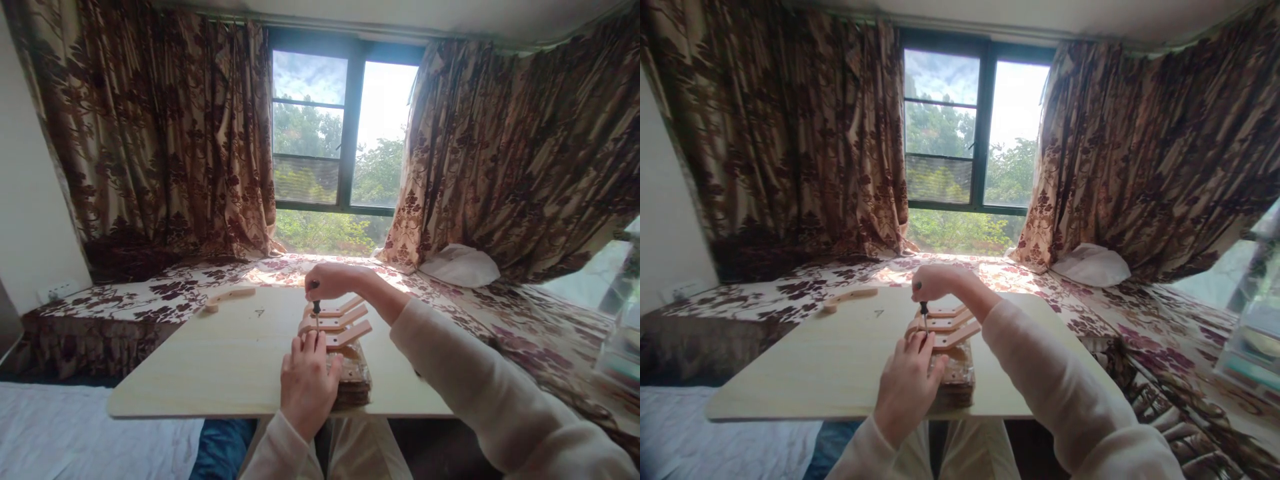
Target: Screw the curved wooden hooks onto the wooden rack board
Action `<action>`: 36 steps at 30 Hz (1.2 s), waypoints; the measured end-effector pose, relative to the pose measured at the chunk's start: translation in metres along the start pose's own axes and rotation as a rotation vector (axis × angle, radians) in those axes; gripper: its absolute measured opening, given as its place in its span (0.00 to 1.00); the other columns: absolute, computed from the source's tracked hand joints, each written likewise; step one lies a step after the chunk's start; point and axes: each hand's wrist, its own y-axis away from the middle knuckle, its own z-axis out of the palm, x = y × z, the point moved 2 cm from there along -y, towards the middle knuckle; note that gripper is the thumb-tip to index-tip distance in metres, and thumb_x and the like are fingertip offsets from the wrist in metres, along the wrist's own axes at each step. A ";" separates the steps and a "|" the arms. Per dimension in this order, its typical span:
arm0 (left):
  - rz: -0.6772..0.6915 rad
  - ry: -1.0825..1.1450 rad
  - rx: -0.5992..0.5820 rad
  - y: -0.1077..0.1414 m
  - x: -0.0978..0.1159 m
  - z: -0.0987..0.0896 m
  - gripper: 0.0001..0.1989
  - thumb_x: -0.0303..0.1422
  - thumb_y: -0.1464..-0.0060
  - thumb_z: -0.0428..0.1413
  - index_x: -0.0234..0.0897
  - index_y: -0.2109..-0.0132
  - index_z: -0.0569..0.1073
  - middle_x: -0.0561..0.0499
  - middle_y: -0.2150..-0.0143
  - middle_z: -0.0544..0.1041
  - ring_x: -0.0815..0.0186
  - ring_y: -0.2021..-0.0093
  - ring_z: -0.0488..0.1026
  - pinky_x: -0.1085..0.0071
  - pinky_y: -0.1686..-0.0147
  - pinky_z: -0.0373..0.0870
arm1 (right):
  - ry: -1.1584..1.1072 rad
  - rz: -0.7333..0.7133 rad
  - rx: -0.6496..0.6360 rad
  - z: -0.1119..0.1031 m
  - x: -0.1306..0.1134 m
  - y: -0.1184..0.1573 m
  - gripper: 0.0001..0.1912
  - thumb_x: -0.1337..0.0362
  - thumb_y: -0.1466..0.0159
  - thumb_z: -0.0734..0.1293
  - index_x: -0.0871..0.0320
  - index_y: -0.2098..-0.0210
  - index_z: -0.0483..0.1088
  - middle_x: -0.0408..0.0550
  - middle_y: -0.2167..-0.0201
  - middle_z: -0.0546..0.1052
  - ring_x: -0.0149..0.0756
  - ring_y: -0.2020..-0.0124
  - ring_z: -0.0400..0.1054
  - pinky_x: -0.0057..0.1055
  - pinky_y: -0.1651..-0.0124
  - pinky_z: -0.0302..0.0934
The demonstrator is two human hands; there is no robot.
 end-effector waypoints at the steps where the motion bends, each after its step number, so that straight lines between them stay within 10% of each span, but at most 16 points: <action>1: 0.001 0.002 -0.002 0.000 0.000 0.000 0.17 0.36 0.42 0.51 0.37 0.48 0.69 0.47 0.49 0.70 0.56 0.52 0.64 0.62 0.57 0.64 | -0.004 -0.011 -0.006 0.000 0.001 0.000 0.14 0.59 0.36 0.63 0.60 0.54 0.69 0.50 0.54 0.72 0.37 0.58 0.69 0.39 0.57 0.66; 36: 0.009 0.013 0.010 0.002 -0.003 0.003 0.17 0.35 0.42 0.50 0.37 0.47 0.69 0.47 0.49 0.70 0.57 0.50 0.64 0.63 0.54 0.64 | -0.055 0.101 0.073 0.030 0.017 0.003 0.15 0.59 0.35 0.62 0.60 0.52 0.68 0.50 0.55 0.72 0.36 0.59 0.69 0.39 0.58 0.66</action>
